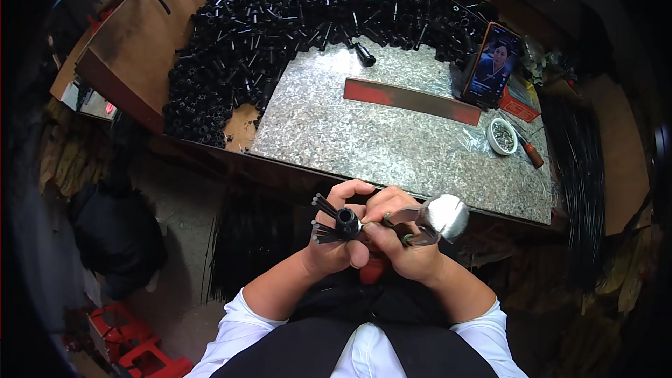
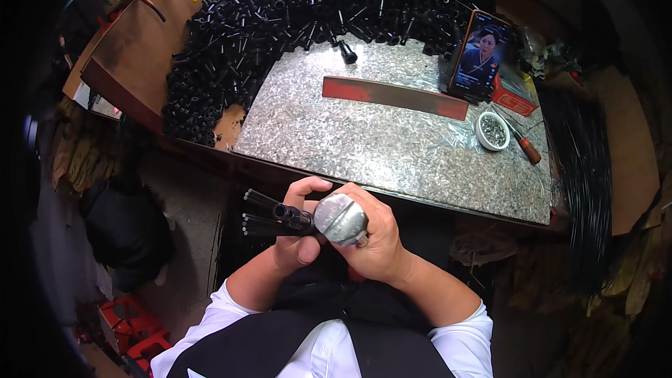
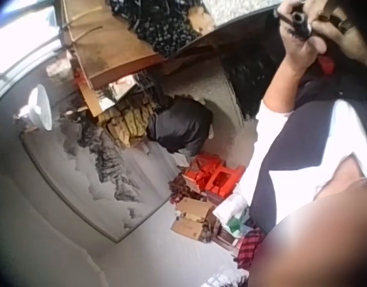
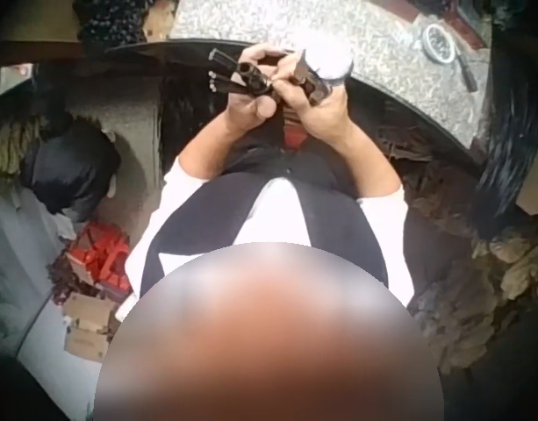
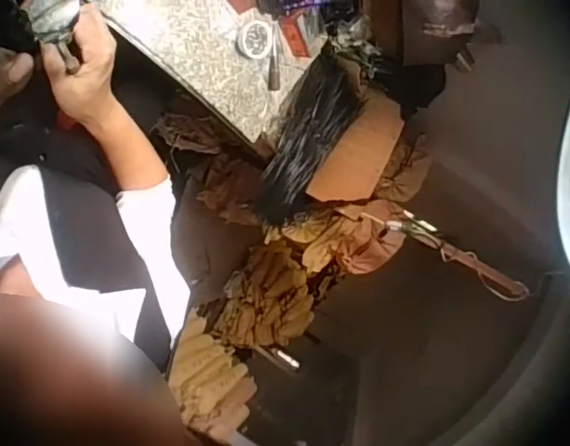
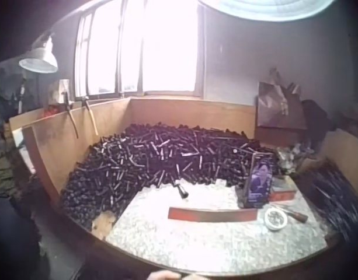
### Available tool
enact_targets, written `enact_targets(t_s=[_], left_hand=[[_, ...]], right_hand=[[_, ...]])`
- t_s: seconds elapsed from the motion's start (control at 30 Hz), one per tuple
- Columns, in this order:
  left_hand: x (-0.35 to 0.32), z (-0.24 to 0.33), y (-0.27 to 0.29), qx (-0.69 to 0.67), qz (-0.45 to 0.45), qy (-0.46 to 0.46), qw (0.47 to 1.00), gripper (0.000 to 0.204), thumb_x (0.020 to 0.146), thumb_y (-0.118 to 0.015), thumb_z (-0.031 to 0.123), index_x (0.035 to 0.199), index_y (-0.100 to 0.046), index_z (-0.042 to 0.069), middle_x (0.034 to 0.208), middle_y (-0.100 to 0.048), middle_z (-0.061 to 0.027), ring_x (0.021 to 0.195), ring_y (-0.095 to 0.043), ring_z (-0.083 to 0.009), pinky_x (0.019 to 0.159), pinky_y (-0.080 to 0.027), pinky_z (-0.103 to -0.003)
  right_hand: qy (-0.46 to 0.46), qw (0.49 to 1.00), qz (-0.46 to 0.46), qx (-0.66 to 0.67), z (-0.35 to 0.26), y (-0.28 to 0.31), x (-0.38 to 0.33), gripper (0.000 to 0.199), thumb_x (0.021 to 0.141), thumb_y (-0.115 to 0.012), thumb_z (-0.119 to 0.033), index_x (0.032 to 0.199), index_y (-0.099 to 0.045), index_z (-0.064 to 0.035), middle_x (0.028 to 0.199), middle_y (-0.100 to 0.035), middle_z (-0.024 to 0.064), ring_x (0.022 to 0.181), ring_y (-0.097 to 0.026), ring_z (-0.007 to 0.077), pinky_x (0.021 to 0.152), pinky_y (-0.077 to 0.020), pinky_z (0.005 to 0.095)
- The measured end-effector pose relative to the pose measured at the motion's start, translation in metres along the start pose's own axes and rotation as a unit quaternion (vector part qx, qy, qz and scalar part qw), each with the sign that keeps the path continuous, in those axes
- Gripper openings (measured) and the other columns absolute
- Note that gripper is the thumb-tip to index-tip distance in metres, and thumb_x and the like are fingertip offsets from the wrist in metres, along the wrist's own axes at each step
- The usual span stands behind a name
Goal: Assembling cable harnesses by cutting wires and attaching small plastic components at a manufacturing workstation.
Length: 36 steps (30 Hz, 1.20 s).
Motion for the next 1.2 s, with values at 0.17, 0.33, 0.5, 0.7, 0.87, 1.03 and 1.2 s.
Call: enact_targets(t_s=[0.17, 0.33, 0.5, 0.7, 0.87, 1.03, 1.2], left_hand=[[-0.002, -0.001, 0.001, 0.007, 0.006, 0.009, 1.0, 0.096, 0.07, -0.073, 0.054, 0.13, -0.03, -0.007, 0.079, -0.057, -0.0011, 0.068, -0.052, -0.0043, 0.06, -0.039, -0.019], [-0.006, -0.002, 0.007, 0.064, 0.025, -0.03, 0.997, 0.084, 0.071, -0.069, 0.059, 0.121, -0.045, -0.004, 0.093, -0.058, -0.006, 0.073, -0.054, -0.0071, 0.069, -0.042, -0.025], [-0.006, 0.001, 0.01, 0.121, -0.004, -0.049, 0.991, 0.064, 0.076, -0.063, 0.059, 0.104, -0.06, 0.002, 0.093, -0.06, -0.0076, 0.082, -0.057, -0.0125, 0.08, -0.043, -0.033], [-0.006, 0.006, 0.006, 0.091, 0.004, -0.046, 0.995, 0.063, 0.076, -0.063, 0.058, 0.106, -0.06, 0.003, 0.092, -0.062, -0.0086, 0.086, -0.058, -0.0137, 0.084, -0.044, -0.033], [-0.006, 0.006, 0.016, 0.093, -0.038, -0.035, 0.994, 0.083, 0.071, -0.068, 0.056, 0.126, -0.043, -0.002, 0.088, -0.062, -0.0046, 0.079, -0.058, -0.0107, 0.078, -0.046, -0.027], [-0.004, 0.005, 0.013, -0.048, -0.034, 0.053, 0.997, 0.105, 0.06, -0.077, 0.05, 0.137, -0.027, -0.001, 0.08, -0.058, 0.0016, 0.075, -0.054, -0.0044, 0.07, -0.043, -0.02], [-0.005, 0.002, 0.029, -0.083, -0.048, 0.03, 0.995, 0.11, 0.055, -0.079, 0.048, 0.138, -0.026, -0.001, 0.068, -0.052, 0.004, 0.064, -0.051, -0.004, 0.061, -0.041, -0.02]], right_hand=[[-0.008, 0.999, 0.0, 0.031, -0.006, -0.002, 0.002, 0.009, 0.082, -0.063, -0.001, 0.089, -0.06, -0.0034, 0.087, -0.058, 0.01, 0.077, -0.055, 0.0194, 0.07, -0.0453, 0.0312], [0.027, 1.0, -0.007, -0.006, -0.008, -0.004, 0.005, 0.008, 0.082, -0.064, -0.001, 0.089, -0.06, -0.0036, 0.086, -0.059, 0.0098, 0.076, -0.055, 0.0192, 0.069, -0.0459, 0.0309], [-0.003, 1.0, -0.016, 0.025, -0.005, -0.006, 0.0, 0.017, 0.078, -0.069, 0.006, 0.092, -0.062, 0.0, 0.092, -0.06, 0.0105, 0.077, -0.059, 0.0155, 0.07, -0.0489, 0.0272], [-0.064, 0.997, 0.0, 0.048, -0.003, -0.012, -0.003, 0.013, 0.081, -0.069, 0.002, 0.091, -0.061, -0.0011, 0.088, -0.06, 0.0089, 0.077, -0.059, 0.0155, 0.069, -0.0486, 0.0275], [-0.054, 0.997, -0.036, -0.047, -0.003, -0.013, 0.001, 0.013, 0.079, -0.069, 0.002, 0.088, -0.06, -0.0022, 0.083, -0.06, 0.0088, 0.078, -0.058, 0.0183, 0.07, -0.0468, 0.0303], [-0.116, 0.989, -0.066, -0.057, -0.008, -0.016, 0.015, 0.031, 0.076, -0.073, -0.005, 0.102, -0.059, 0.0005, 0.077, -0.055, 0.0085, 0.071, -0.057, 0.0209, 0.066, -0.0468, 0.0309], [-0.174, 0.97, -0.132, -0.109, 0.0, -0.016, 0.016, 0.031, 0.077, -0.075, -0.013, 0.093, -0.052, -0.0007, 0.076, -0.053, 0.0067, 0.069, -0.055, 0.0166, 0.063, -0.0447, 0.0291]])
Point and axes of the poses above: each hand's wrist, its own x-axis towards the middle knuckle, its own y-axis out of the back of the hand, z = x × y, the point moved 5 cm from there along x, towards the middle knuckle
